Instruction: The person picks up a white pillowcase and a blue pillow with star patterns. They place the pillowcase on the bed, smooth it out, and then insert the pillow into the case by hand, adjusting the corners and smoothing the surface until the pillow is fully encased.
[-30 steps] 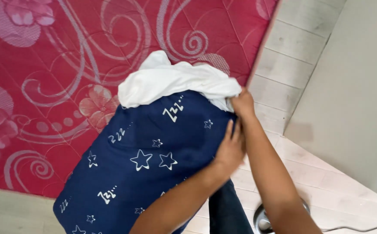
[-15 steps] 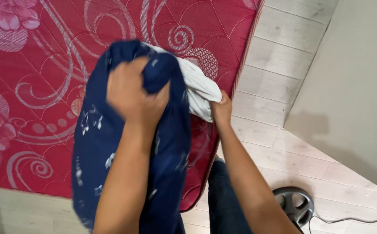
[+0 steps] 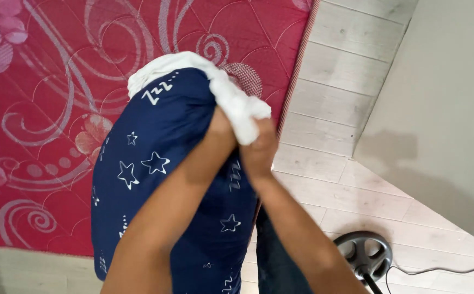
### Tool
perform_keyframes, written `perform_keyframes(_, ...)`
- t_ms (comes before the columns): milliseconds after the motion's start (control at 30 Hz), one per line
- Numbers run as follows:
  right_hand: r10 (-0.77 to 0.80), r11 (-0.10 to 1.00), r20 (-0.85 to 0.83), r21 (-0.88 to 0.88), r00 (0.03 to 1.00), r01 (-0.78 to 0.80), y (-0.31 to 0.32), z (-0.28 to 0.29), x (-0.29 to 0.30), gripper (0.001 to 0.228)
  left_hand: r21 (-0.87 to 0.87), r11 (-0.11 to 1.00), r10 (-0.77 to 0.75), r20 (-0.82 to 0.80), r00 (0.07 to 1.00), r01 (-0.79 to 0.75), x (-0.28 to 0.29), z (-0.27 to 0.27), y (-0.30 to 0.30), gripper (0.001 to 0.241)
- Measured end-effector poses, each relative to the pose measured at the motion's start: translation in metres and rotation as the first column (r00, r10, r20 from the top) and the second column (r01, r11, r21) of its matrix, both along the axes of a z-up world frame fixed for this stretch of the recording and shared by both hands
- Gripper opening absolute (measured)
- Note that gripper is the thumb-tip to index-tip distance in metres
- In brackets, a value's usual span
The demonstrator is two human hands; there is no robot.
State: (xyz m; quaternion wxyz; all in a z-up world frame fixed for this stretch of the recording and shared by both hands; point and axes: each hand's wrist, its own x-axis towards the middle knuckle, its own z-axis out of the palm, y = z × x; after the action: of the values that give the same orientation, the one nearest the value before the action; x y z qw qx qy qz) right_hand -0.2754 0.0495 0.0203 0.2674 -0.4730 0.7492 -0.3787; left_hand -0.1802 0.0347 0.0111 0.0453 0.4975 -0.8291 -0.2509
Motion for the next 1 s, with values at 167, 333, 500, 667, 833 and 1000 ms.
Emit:
perform_keyframes(167, 0.203, 0.952, -0.078, -0.219, 0.976, -0.215, 0.031, 0.03, -0.005, 0.032, -0.011, 1.0, 0.013, 0.118, 0.993, -0.012, -0.017, -0.012, -0.005, 0.056)
perform_keyframes(333, 0.286, 0.958, 0.058, -0.013, 0.957, -0.285, 0.014, 0.066, -0.04, 0.036, -0.031, 0.999, 0.028, 0.24, 0.97, -0.021, -0.02, -0.025, -0.002, 0.052)
perform_keyframes(500, -0.006, 1.0, 0.17, 0.012, 0.985, 0.004, -0.053, 0.046, -0.052, 0.032, -0.053, 0.998, 0.051, 0.36, 0.931, -0.034, -0.017, -0.032, 0.008, 0.048)
perform_keyframes(667, -0.277, 0.921, 0.835, 0.371, 0.476, -0.114, -0.06, -0.067, -0.077, 0.02, -0.092, 0.995, 0.085, 0.471, 0.878, -0.047, -0.021, -0.036, -0.004, 0.045)
perform_keyframes(833, -0.415, 0.845, 0.621, 0.533, 0.665, 0.03, -0.088, -0.063, -0.089, 0.021, -0.111, 0.992, 0.115, 0.574, 0.811, -0.062, -0.03, -0.041, -0.009, 0.041)
perform_keyframes(1000, 0.335, 0.848, 0.553, 0.176, 0.763, -0.5, -0.124, 0.01, -0.074, 0.018, -0.121, 0.99, 0.137, 0.656, 0.742, -0.077, -0.048, -0.043, -0.01, 0.038)
